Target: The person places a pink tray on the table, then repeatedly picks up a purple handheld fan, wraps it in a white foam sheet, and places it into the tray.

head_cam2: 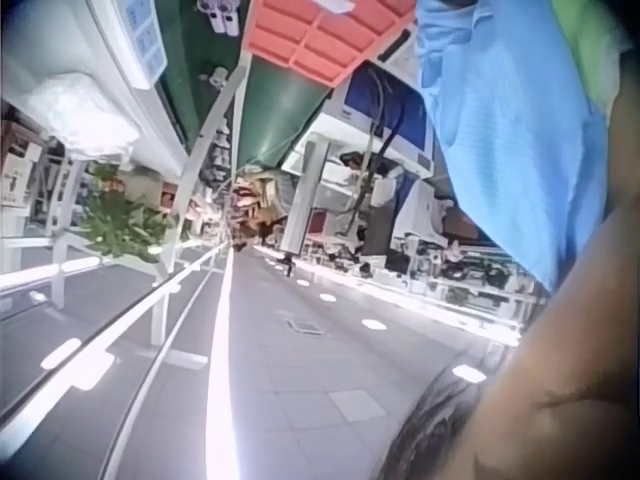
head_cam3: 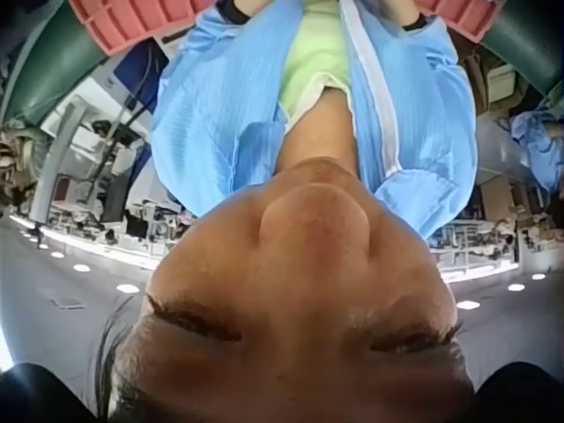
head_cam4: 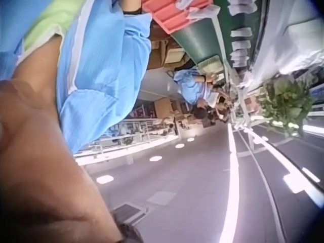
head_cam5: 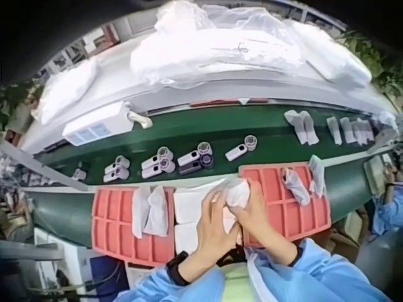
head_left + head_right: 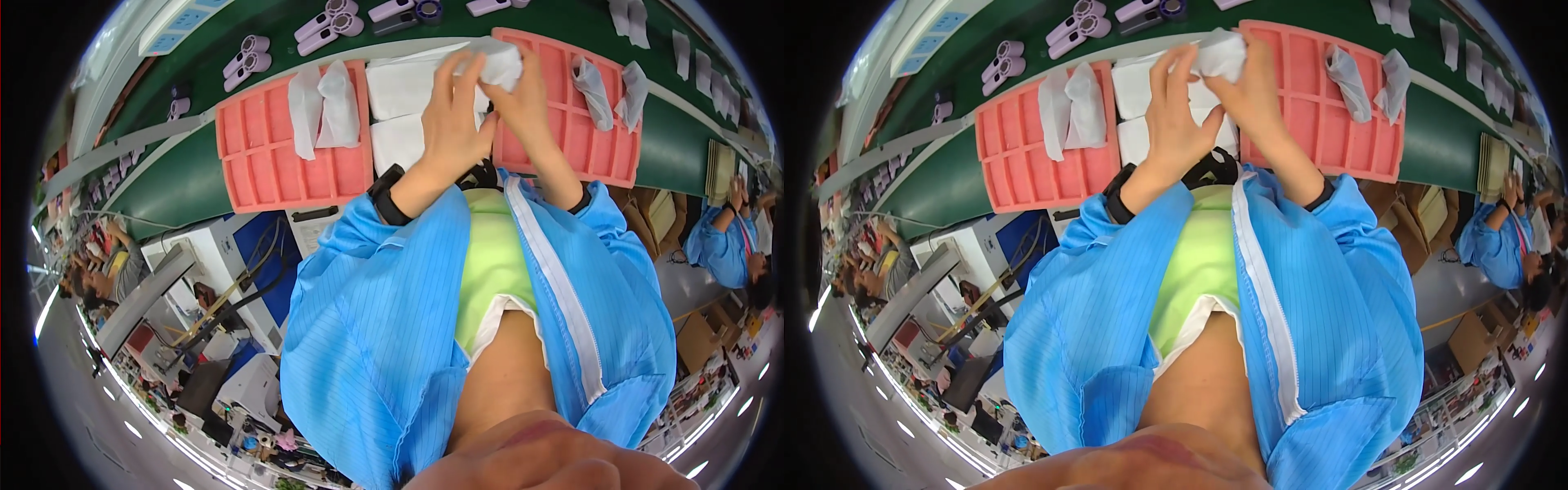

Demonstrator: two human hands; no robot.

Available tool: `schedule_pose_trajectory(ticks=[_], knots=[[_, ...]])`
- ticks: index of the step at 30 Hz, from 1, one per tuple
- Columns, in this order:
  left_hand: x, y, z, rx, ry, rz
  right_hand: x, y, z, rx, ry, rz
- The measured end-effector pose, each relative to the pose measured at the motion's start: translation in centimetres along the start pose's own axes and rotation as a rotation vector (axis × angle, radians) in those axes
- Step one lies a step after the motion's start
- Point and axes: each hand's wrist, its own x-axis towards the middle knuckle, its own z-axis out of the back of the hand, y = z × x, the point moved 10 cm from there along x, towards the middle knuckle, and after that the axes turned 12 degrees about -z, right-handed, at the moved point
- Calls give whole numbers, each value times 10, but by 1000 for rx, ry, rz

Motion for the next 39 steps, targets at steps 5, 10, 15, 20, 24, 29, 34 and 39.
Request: schedule_pose_trajectory(ticks=[5,10,15,20,24,29,34,39], knots=[[22,19,13,65,131,-143,-18,8,-5,491,266,-79],[19,17,11,-511,383,-82,-30,4,-30,182,592,63],[14,13,41,-277,-60,5,-7,-3,-19,15,283,-10],[16,6,50,-120,-293,-103,-5,21,-14,-294,55,-4],[21,-2,60,150,-109,-173,-10,19,-20,-59,165,-142],[-14,96,98,-297,-273,332,-52,10,-82,374,795,-541],[-62,98,71,-987,-509,669,-60,15,-131,169,647,-102],[-44,139,162,-579,-457,520,-57,32,-117,216,884,-38]])
